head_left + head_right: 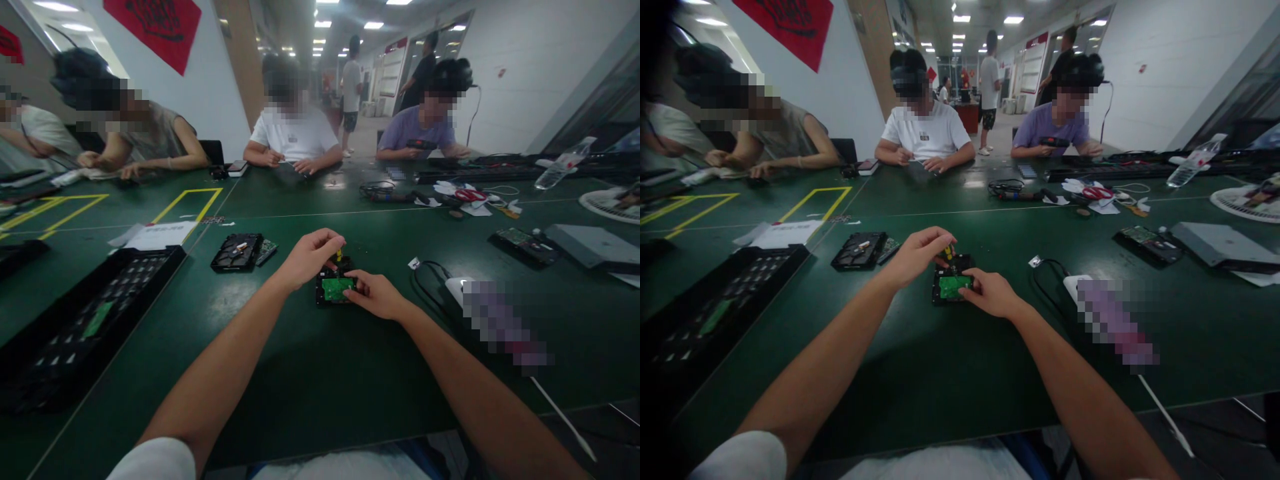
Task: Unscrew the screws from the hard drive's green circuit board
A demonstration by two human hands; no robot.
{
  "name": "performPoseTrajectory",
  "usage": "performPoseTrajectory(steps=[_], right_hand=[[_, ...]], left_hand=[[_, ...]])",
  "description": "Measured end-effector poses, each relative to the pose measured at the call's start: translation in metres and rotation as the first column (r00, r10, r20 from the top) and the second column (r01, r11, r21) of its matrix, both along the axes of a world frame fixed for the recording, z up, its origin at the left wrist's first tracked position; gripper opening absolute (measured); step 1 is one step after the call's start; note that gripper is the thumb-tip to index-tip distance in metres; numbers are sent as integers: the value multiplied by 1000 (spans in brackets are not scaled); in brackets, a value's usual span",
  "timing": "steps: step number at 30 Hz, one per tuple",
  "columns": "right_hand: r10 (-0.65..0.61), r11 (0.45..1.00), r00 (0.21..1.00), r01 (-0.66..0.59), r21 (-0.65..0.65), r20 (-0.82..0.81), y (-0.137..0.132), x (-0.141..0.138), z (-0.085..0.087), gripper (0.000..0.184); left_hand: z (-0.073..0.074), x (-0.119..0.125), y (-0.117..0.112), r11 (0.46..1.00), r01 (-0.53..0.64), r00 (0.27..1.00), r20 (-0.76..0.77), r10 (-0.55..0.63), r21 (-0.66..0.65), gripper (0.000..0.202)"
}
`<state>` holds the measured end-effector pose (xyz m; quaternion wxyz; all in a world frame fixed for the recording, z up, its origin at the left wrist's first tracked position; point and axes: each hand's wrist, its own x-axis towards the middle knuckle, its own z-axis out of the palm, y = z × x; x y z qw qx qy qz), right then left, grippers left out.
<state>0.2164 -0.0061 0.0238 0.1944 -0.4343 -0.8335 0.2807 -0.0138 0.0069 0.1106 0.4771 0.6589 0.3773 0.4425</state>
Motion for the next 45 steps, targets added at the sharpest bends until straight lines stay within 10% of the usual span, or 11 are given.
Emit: performPoseTrajectory(steps=[45], right_hand=[[-62, 998, 994, 63, 3, -93, 6, 2, -8, 20]], left_hand=[[2, -1, -1, 996, 81, 994, 68, -84, 33, 35]])
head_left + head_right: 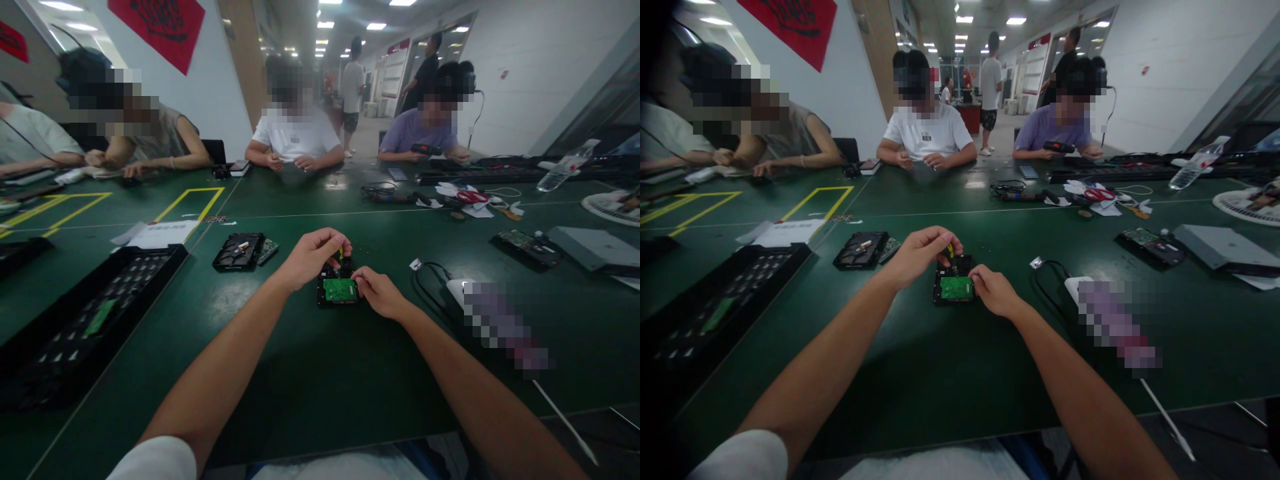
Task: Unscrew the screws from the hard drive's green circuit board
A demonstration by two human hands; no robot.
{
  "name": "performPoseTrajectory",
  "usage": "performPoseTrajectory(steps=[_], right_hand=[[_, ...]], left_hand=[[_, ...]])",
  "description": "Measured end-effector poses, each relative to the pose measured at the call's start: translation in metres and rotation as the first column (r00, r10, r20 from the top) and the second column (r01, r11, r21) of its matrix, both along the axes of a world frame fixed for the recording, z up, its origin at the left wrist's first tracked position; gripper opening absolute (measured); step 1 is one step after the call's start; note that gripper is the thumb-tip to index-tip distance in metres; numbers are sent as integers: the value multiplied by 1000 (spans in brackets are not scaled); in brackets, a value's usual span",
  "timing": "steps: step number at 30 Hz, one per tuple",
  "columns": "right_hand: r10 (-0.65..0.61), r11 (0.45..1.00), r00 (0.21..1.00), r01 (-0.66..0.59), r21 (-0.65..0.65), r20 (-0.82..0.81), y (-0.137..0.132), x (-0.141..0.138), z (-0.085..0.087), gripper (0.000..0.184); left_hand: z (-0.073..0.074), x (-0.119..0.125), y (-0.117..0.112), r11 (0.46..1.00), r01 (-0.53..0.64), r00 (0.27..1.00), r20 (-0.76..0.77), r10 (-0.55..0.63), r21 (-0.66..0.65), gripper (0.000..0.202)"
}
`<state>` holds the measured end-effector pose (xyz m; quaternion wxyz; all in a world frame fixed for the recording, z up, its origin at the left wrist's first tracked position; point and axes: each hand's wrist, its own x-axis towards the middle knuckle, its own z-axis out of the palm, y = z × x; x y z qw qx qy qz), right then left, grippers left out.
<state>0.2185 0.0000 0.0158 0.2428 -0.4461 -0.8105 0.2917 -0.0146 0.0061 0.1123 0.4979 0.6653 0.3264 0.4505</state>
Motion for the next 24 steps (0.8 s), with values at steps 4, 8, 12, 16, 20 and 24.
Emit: performPoseTrajectory(steps=[4, 8, 12, 16, 20, 24], right_hand=[[-6, 1000, 1000, 6, 5, -5, -1, 0, 0, 24], [-9, 1000, 1000, 9, 13, -6, -1, 0, 0, 26], [-9, 1000, 1000, 9, 15, -5, -2, 0, 1, 25], [-9, 1000, 1000, 9, 30, -10, 0, 0, 0, 25], [-4, 1000, 1000, 3, 31, 7, 1, 1, -2, 25], [-6, 1000, 1000, 6, 27, 6, 2, 1, -3, 25]], left_hand=[[1, 0, 0, 1000, -5, 1000, -4, 5, -6, 35], [1, 0, 0, 999, 21, 999, 28, -19, -50, 34], [1, -1, 0, 988, 95, 990, 118, -81, -119, 28], [0, -2, 0, 981, 132, 982, 152, -110, -143, 26], [0, -1, 0, 982, 123, 983, 155, -100, -141, 26], [2, -1, -1, 983, 125, 983, 149, -105, -135, 26]])
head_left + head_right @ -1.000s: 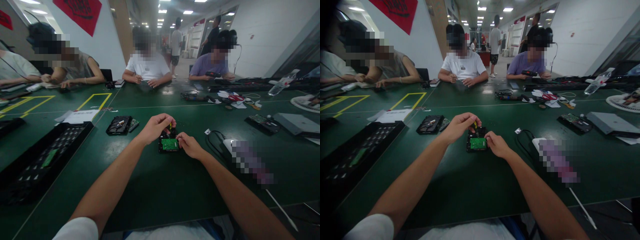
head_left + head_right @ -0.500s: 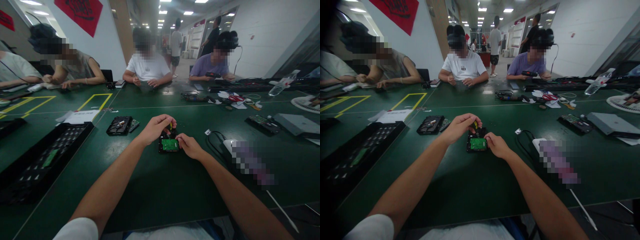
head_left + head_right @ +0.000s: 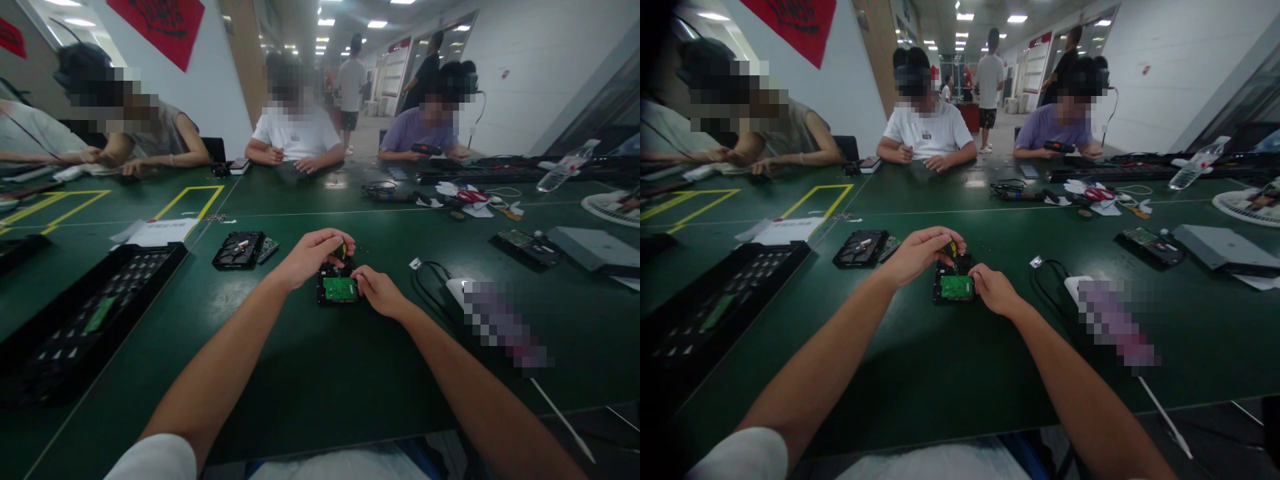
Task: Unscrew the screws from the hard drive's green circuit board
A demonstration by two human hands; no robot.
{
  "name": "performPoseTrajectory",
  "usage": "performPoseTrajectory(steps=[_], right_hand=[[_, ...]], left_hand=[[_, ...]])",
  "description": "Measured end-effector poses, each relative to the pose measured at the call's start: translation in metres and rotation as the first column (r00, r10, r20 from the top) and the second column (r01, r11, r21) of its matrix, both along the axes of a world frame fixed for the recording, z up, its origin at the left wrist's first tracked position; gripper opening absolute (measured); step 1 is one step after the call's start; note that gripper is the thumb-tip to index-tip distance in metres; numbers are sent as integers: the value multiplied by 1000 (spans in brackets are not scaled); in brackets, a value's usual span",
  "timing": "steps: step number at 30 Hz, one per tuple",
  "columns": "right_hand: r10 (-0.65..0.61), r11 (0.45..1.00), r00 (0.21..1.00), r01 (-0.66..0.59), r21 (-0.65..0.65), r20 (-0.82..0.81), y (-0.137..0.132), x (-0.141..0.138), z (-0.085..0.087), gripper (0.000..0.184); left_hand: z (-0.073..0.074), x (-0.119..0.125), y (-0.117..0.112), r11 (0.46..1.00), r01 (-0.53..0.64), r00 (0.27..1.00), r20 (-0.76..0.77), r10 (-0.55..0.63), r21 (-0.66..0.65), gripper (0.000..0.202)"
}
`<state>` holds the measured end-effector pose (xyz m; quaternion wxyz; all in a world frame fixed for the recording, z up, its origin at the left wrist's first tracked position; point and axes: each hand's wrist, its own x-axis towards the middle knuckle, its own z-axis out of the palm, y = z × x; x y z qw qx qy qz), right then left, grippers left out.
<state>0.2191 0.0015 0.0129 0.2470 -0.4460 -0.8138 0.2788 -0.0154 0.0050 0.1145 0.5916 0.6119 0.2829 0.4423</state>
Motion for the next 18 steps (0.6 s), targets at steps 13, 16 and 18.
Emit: performPoseTrajectory(steps=[13, 16, 18], right_hand=[[-18, 999, 1000, 18, -30, 12, -3, -3, 3, 20], [1, 999, 1000, -1, -37, -1, -4, -4, 3, 22], [5, 999, 1000, -5, -38, -2, -4, -3, 2, 24]], left_hand=[[-3, -1, 1, 996, -12, 996, -87, 20, 91, 33], [-1, -1, -1, 992, -33, 992, -114, 47, 120, 32], [0, -1, -1, 991, -47, 991, -118, 61, 124, 31]])
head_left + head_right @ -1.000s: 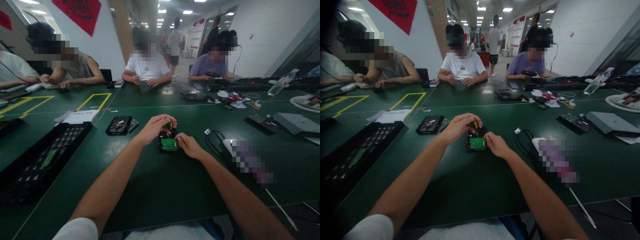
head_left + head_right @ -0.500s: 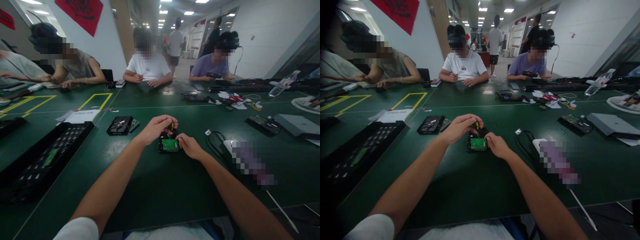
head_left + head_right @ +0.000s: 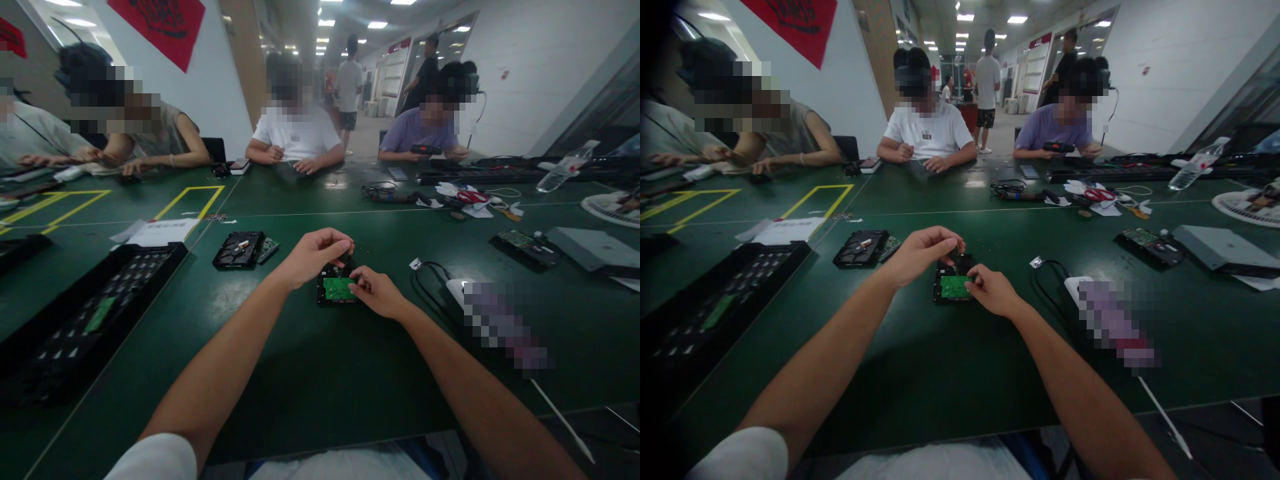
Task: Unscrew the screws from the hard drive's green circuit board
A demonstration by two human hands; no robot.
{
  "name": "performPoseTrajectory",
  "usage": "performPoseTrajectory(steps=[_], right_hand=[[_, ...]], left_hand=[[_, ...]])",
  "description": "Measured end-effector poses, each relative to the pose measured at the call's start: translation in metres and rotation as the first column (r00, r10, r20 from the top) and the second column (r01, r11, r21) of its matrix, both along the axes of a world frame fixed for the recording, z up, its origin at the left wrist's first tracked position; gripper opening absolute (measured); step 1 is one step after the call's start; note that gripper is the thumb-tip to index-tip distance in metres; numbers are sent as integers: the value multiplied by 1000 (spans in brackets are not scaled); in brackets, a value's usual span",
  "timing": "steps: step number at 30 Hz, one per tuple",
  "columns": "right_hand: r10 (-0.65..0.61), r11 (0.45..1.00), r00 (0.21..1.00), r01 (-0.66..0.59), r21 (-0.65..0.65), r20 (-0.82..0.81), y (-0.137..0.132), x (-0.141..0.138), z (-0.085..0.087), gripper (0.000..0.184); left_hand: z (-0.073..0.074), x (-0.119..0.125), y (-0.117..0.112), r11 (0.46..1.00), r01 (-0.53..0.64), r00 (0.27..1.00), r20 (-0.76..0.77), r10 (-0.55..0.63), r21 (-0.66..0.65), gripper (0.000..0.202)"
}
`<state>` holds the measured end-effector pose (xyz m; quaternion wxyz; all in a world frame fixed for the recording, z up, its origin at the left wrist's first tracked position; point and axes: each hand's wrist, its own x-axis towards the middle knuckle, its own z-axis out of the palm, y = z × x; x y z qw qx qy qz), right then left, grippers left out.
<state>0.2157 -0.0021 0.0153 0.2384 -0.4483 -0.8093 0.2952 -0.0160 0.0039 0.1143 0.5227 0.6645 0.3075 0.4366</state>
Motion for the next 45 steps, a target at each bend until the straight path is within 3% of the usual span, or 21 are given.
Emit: performPoseTrajectory(steps=[8, 16, 21, 29, 33, 45], right_hand=[[-11, 1000, 1000, 11, -5, -4, 0, 0, -2, 29], [-1, 1000, 1000, 1, -1, -1, -1, 0, 0, 26], [-1, 1000, 1000, 1, -3, 4, 1, 1, -2, 27], [5, 1000, 1000, -5, -9, -4, 0, 0, 0, 24], [10, 1000, 1000, -10, 7, -4, -1, 0, 1, 24], [5, 1000, 1000, -5, -2, -3, -1, 0, 1, 27]], left_hand=[[1, 3, -2, 998, -62, 997, 34, 63, -25, 29], [3, 2, -2, 1000, -7, 998, 55, 8, -20, 29], [-2, 1, 2, 993, 17, 990, 142, 0, -119, 29], [-3, -2, 4, 993, -109, 994, -6, 109, 47, 30], [-5, 2, 2, 984, -173, 985, 6, 173, 32, 30], [-1, 5, 0, 991, 12, 979, 204, 16, -136, 31]])
